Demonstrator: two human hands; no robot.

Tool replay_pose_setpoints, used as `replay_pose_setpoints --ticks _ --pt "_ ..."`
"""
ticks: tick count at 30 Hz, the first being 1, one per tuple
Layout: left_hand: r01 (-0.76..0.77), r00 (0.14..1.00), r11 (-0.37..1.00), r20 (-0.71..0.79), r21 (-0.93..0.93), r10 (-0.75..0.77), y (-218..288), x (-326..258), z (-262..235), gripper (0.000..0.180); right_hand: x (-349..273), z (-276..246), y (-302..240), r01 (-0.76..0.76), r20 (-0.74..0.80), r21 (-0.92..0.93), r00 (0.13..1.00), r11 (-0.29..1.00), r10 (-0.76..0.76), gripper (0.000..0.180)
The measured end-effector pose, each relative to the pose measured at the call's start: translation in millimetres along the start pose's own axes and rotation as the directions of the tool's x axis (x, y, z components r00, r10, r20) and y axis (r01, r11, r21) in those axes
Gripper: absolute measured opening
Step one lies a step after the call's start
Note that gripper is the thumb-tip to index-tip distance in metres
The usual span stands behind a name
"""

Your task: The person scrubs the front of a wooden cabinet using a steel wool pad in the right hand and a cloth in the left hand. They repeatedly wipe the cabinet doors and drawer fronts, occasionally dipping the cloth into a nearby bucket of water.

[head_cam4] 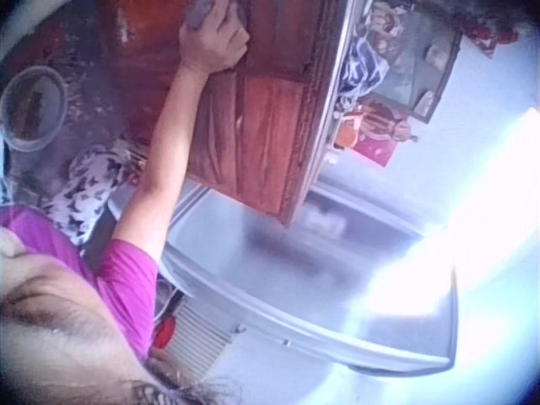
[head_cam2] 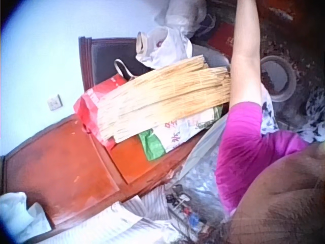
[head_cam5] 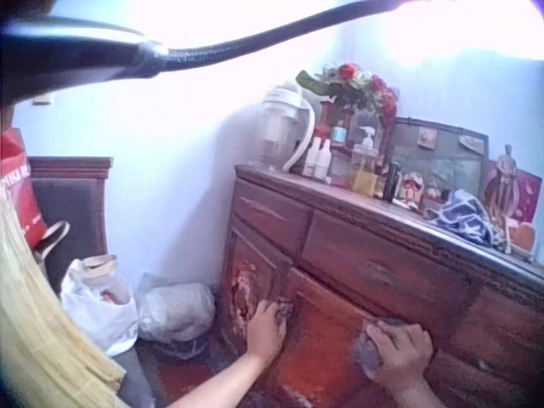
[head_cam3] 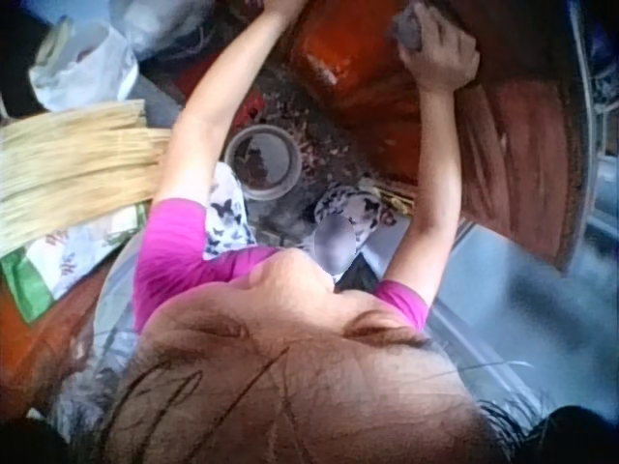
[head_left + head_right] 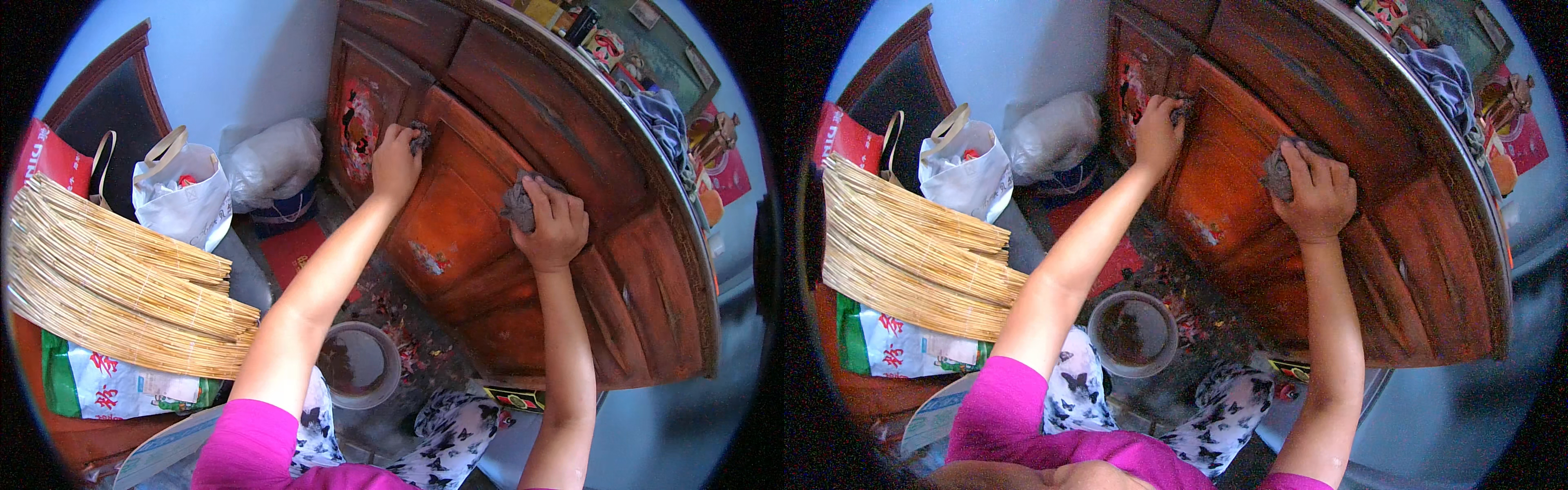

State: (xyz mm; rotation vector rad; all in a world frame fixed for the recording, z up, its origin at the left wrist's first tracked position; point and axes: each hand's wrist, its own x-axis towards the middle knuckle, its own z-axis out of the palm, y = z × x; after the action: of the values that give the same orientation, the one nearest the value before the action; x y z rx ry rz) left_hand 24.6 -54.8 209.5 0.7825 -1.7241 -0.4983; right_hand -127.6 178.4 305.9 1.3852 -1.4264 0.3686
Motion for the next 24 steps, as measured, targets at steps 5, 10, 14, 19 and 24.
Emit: replay_pose_setpoints --ticks 5,10,14,19,24 --pt "-0.200 0.961 0.977 -0.209 -0.073 0.181 23.7 65.3 -12.7 0.028 -2.1 0.6 2.3 0.010 -0.008 0.006 1.000 1.000 -0.010 0.053" --pt "-0.078 0.988 0.997 -0.136 0.013 0.079 9.3 34.1 2.8 0.029 2.5 0.6 -1.5 0.012 -0.003 -0.003 1.000 1.000 -0.012 0.053" --pt "-0.013 0.996 0.993 0.084 0.115 0.004 -1.7 8.5 -10.1 0.026 0.8 -2.4 0.1 0.006 0.009 0.001 1.000 1.000 -0.006 0.053" --pt "-0.148 0.967 0.987 -0.220 -0.066 0.131 18.9 70.8 -14.8 0.028 -0.8 0.8 1.8 0.014 -0.019 0.008 1.000 1.000 -0.014 0.053" --pt "-0.156 0.982 0.984 -0.094 0.086 0.164 8.0 33.2 3.7 0.040 3.1 -0.1 -2.7 0.007 -0.006 0.003 1.000 1.000 -0.007 0.055"
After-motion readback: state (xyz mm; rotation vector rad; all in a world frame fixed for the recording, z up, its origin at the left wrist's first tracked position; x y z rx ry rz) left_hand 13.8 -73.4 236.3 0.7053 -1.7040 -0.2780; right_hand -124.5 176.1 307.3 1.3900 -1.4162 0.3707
